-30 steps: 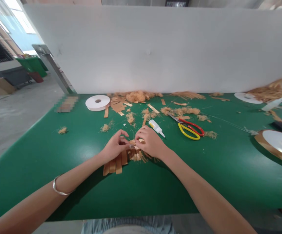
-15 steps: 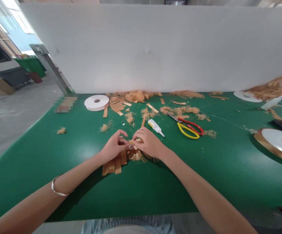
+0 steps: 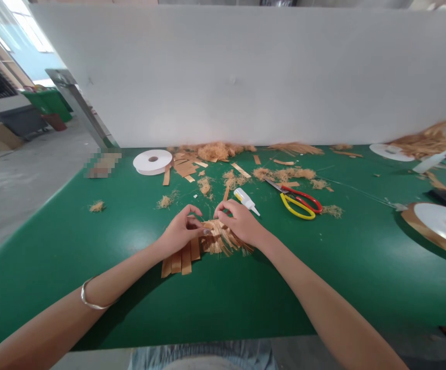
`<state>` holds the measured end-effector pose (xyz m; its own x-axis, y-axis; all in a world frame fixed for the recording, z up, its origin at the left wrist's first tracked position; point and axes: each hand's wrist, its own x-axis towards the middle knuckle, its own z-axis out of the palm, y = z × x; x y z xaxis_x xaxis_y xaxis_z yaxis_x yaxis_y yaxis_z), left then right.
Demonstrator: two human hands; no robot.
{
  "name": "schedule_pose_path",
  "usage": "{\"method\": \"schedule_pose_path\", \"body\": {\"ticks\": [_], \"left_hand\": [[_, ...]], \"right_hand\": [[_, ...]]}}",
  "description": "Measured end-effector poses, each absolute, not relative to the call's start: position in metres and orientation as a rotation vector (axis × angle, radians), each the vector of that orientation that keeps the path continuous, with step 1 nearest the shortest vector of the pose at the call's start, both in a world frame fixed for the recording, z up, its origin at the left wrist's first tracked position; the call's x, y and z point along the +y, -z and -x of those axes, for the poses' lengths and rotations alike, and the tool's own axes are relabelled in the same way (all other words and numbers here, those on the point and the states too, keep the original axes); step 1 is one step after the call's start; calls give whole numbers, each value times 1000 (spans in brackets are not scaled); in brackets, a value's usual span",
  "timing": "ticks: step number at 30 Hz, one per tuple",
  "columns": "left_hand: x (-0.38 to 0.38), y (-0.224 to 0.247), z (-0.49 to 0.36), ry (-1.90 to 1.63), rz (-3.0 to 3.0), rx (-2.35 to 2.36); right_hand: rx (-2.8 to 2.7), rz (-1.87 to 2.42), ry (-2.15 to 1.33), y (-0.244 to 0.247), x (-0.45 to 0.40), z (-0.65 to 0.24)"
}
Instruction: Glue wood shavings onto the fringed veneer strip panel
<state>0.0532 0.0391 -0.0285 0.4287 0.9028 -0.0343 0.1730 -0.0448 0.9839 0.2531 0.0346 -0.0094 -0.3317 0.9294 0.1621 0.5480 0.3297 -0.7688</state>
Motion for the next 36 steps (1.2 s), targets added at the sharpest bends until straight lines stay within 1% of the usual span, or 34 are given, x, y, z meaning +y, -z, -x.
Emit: {"method": "schedule_pose_path", "body": {"ticks": [5,7,8,9,11,13,14,15,20,22,30,36], "left_hand": [[40,29,-54,-780,-1531,993],[40,28,-53,-779,-1538,993],[39,28,-53,-776,-1543,997],[39,27,-53,-768,-1550,1003],[38,26,-53,-754,-1563,1019],[38,26,-53,-752,-1567,1030],[38,27,-53,-755,-1565,1030],[39,27,-53,-760,-1559,1024],[40,29,-54,-776,-1540,996],[40,28,-55,-782,-1534,996],[40,30,-54,-790,-1541,995],[40,30,-54,-791,-1538,989]], "right_hand": [[-1554,1060,-1289,8,36,-249],[-1456,1016,-1358,10,38,-249],[-1478,1054,-1298,11,38,-250],[-1550,1126,-1157,13,39,-252],[-1775,1281,-692,16,40,-257],[-2002,1333,-234,19,40,-261],[-2093,1317,-106,19,40,-262],[-2172,1282,-63,19,39,-262],[-2308,1062,-339,15,33,-251],[-2297,1018,-389,15,31,-246],[-2339,948,-239,19,32,-245],[-2324,969,-216,17,33,-249]]}}
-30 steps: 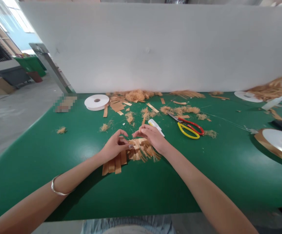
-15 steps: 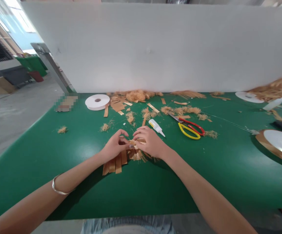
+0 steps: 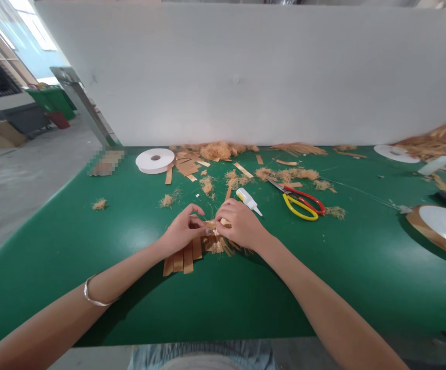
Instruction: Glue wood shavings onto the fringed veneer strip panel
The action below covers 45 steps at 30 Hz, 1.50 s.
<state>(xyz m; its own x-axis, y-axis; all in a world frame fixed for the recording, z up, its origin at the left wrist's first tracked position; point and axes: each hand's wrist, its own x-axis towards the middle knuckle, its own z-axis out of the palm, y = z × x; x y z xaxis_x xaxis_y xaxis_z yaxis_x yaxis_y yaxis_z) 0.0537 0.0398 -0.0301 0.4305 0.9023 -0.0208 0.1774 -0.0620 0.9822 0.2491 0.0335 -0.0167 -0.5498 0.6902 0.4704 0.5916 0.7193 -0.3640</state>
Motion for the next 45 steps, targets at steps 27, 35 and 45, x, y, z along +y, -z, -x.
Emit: {"method": "schedule_pose_path", "body": {"ticks": [27,35,45], "left_hand": [[38,27,-53,-756,-1564,1003],[39,26,-54,-769,-1545,986],[39,28,-54,-767,-1554,1001]], "right_hand": [[-2264,1241,-166,21,33,-253],[-2255,1152,-393,19,29,-243],[-2305,1092,-232,18,32,-246]]}}
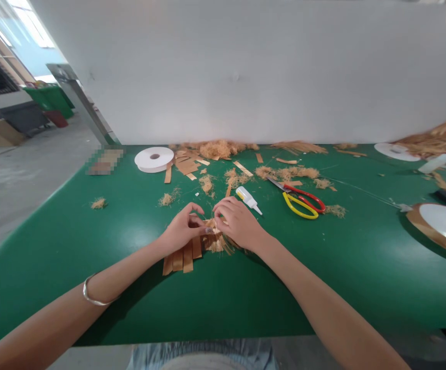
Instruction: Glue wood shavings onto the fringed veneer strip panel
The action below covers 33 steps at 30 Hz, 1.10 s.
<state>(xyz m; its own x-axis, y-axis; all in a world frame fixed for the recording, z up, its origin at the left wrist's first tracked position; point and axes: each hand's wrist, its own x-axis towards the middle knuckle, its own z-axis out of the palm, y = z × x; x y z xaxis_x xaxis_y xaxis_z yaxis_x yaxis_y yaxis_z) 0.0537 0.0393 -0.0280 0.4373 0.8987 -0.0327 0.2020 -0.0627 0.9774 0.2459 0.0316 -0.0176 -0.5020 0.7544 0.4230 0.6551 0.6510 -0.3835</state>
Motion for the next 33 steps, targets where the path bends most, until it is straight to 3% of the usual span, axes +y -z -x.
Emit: {"method": "schedule_pose_path", "body": {"ticks": [5,12,14,16,21,33], "left_hand": [[39,28,-54,-766,-1540,995],[39,30,-53,-758,-1555,990],[39,29,-53,-762,-1545,989],[38,28,-53,-758,-1542,995],[37,24,-53,-723,-1586,1033],[40,29,-55,-767,-1570,997]], "right_hand": [[-2193,1164,-342,17,33,-252],[-1583,1093,-1269,16,32,-245],[-1481,1058,-1354,16,34,-246],[-1589,1157,-1144,17,37,-251],[-2130,1403,-48,20,40,-268],[-2352,1158,-230,16,27,-242]]}}
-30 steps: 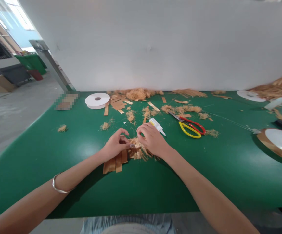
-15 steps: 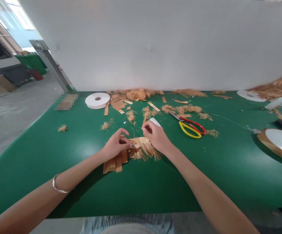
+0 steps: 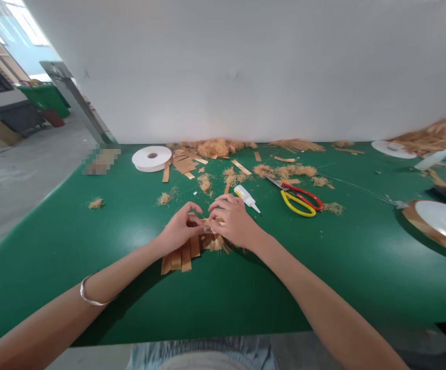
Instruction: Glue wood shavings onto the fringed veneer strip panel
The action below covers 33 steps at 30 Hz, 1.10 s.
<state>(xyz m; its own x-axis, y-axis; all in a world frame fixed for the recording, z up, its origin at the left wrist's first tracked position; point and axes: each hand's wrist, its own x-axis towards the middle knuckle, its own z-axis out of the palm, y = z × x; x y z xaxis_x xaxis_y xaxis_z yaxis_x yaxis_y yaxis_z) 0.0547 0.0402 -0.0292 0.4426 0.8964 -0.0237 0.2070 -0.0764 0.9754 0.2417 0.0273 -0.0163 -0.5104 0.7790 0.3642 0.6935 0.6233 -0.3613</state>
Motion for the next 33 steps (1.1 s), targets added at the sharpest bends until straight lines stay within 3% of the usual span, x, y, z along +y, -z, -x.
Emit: {"method": "schedule_pose_path", "body": {"ticks": [6,10,13,18,21,27,33], "left_hand": [[40,30,-54,-761,-1561,1007],[40,30,-54,-763,-1567,992],[40,30,-53,-751,-1567,987],[39,30,-53,-755,-1571,986],[39,29,-54,-769,-1544,970],[38,28,-56,-793,-1546,972],[39,30,-56,-833,-1492,882]], "right_hand": [[-2333,1166,-123,14,29,-247],[-2230,1241,-271,13,33,-253],[-2048,1265,-588,12,36,-256],[-1470,1011,-1414,15,33,-248],[-1154,863,-1634,17,31,-239],[-1214,1011,-1199,15,33,-240],[-2212,1172,-232,16,24,-238]]}}
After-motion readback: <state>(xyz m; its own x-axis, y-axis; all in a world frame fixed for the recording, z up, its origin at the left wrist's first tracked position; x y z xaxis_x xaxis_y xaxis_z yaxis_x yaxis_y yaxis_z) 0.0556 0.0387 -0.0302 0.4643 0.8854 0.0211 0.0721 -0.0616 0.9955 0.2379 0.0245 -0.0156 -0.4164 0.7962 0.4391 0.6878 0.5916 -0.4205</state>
